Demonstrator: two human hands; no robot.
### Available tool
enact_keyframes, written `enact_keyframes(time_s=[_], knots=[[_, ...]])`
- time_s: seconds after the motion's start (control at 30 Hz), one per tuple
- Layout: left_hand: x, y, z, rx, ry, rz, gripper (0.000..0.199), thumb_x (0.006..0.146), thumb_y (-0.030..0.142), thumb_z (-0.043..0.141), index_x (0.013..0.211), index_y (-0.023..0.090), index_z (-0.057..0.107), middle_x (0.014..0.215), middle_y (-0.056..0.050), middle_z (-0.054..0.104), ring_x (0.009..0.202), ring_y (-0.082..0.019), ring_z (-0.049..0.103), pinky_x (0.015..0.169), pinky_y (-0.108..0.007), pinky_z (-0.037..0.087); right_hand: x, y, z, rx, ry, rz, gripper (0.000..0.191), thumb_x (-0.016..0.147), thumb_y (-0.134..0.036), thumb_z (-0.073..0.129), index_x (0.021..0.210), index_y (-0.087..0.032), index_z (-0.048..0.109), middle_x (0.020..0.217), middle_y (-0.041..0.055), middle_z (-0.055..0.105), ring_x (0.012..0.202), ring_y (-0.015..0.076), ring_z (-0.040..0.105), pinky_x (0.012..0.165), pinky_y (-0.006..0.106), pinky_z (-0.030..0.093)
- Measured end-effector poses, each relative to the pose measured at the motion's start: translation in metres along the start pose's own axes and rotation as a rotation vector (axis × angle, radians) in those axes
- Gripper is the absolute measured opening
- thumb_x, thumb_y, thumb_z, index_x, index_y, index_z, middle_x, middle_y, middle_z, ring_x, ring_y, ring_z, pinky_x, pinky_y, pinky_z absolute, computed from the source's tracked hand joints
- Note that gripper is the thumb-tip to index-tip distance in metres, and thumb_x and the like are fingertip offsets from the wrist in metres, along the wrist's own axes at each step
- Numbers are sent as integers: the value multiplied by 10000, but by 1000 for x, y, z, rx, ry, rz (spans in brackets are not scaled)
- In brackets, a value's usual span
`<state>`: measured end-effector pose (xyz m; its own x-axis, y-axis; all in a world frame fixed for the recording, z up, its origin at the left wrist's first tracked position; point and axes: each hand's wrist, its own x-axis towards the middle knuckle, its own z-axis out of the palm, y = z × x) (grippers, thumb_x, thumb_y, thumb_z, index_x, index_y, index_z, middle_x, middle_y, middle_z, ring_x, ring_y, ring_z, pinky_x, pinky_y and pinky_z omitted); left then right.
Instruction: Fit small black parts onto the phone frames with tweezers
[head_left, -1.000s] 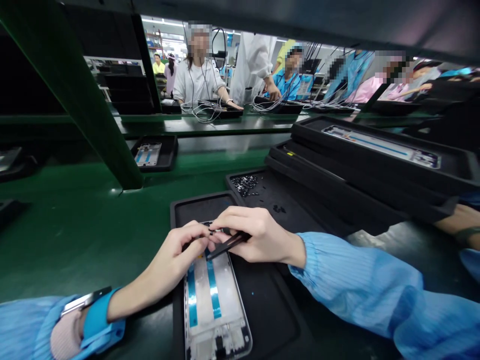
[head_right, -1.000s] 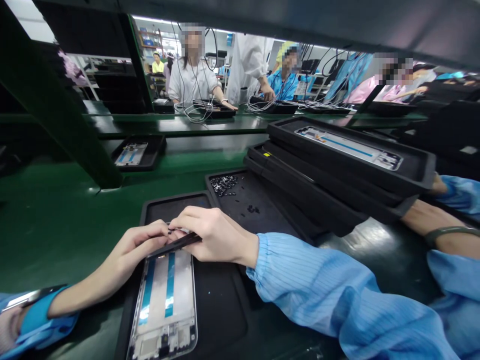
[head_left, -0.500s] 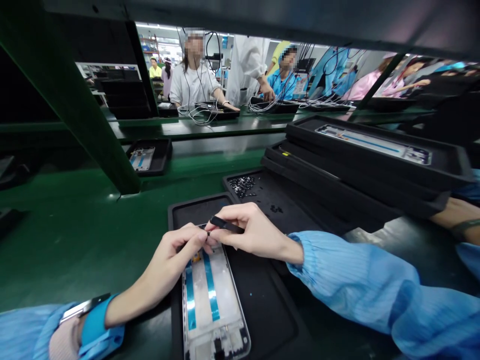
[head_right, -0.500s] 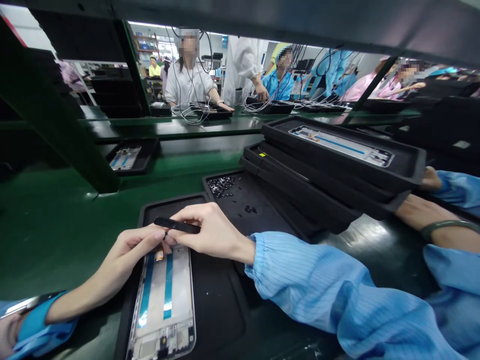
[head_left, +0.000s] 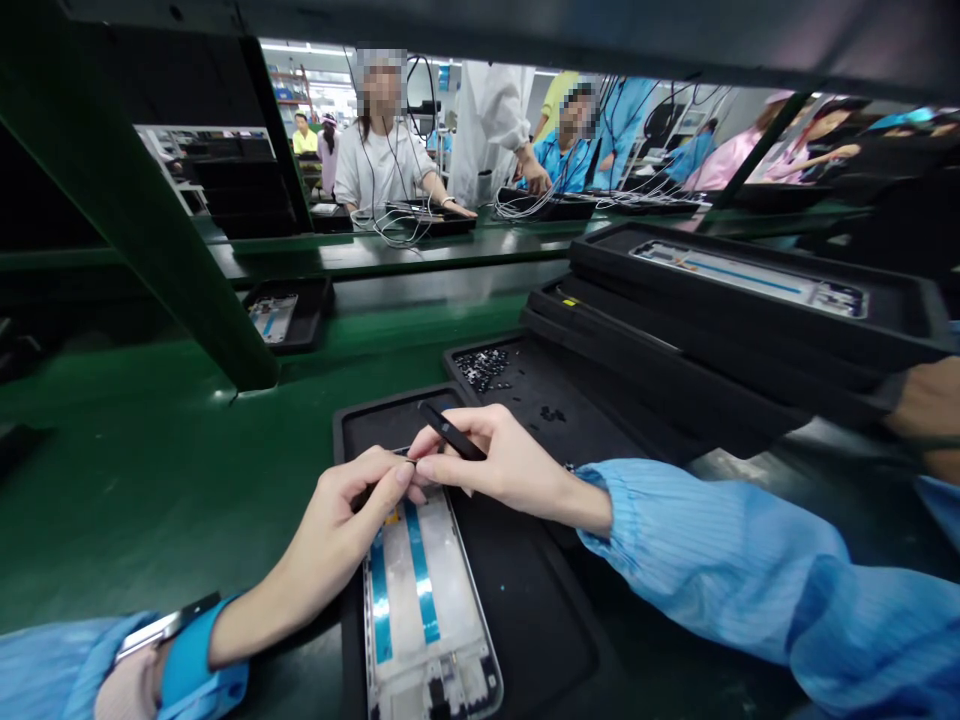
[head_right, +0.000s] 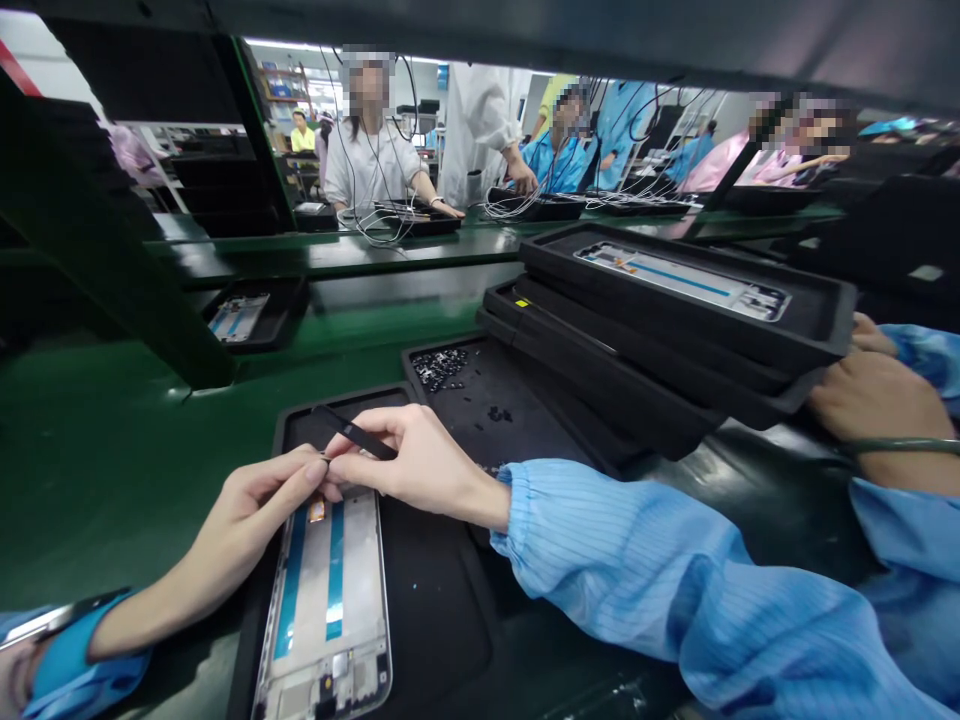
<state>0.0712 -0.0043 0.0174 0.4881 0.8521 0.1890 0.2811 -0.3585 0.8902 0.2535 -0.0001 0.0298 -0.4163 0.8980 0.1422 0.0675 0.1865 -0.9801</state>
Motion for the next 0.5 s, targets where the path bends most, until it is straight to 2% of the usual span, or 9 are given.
enact_keyframes(time_s=[0.2, 0.5], knots=[[0, -1, 2, 30, 6, 29, 292, 882, 310, 467, 668, 177, 615, 649, 9, 564, 647, -117, 501, 599, -218, 362, 0, -1, 0, 4, 11, 32, 64, 735, -179, 619, 751, -118, 633, 601, -37, 525, 518, 50, 430, 484, 172, 347], [-2, -1, 0, 0, 1, 113, 323, 864, 235, 485, 578, 166, 618, 553, -3, 568, 627, -144, 461, 622, -269, 347, -4, -4, 6, -55, -21, 27, 55, 722, -169, 602, 750, -126, 620, 690, -5, 585, 626, 88, 513, 573, 191, 405]])
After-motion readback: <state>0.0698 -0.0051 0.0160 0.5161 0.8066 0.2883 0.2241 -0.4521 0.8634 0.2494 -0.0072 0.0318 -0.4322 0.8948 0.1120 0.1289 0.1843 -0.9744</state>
